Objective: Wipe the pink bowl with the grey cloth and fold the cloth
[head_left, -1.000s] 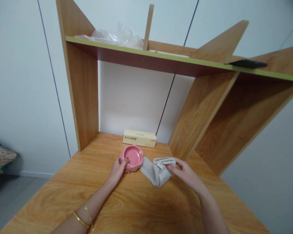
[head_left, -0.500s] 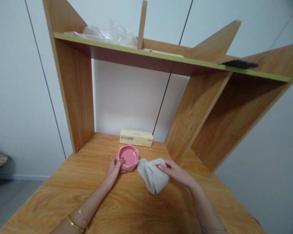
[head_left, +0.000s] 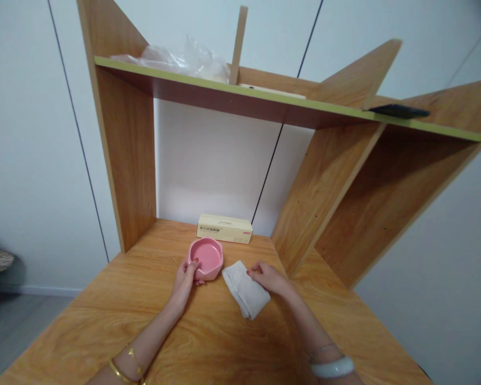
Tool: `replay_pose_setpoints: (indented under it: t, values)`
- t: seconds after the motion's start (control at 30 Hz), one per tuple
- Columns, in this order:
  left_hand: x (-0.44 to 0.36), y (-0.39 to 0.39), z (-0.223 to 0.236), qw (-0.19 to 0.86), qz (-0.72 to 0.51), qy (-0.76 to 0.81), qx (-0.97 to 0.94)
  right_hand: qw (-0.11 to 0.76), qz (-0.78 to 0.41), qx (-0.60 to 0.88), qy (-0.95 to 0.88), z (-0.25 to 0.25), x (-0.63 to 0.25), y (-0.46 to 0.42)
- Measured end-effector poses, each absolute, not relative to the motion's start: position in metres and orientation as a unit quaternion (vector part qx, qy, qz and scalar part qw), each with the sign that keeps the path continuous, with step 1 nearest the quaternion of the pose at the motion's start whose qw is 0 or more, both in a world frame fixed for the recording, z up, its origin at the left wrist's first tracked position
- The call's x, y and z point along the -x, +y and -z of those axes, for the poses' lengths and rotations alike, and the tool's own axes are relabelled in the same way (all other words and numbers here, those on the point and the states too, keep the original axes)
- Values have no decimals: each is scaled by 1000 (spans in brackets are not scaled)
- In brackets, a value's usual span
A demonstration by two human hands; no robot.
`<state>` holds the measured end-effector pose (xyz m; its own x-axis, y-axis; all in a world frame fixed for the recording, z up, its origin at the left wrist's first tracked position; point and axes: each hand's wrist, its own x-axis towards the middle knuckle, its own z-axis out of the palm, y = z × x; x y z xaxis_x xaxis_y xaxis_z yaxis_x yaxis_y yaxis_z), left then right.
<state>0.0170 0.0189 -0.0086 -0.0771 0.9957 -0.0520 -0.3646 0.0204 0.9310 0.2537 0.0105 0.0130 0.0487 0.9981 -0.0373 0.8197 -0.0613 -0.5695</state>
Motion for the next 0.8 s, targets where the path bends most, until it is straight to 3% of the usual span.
replay_pose_setpoints:
  t: [0.3, 0.53, 0.7, 0.8]
  values:
    - [-13, 12, -5, 544, -613, 411, -400, 241, -332, 569, -713, -9, -208, 0]
    - [-20, 3, -8, 549, -593, 399, -434, 405, -322, 563, -644, -19, -197, -1]
    - [-28, -10, -9, 526, -587, 385, -479, 525, -365, 444, -628, -24, -174, -10]
    - [-27, -12, -7, 504, -569, 365, -537, 559, -373, 463, -578, -26, -177, -10]
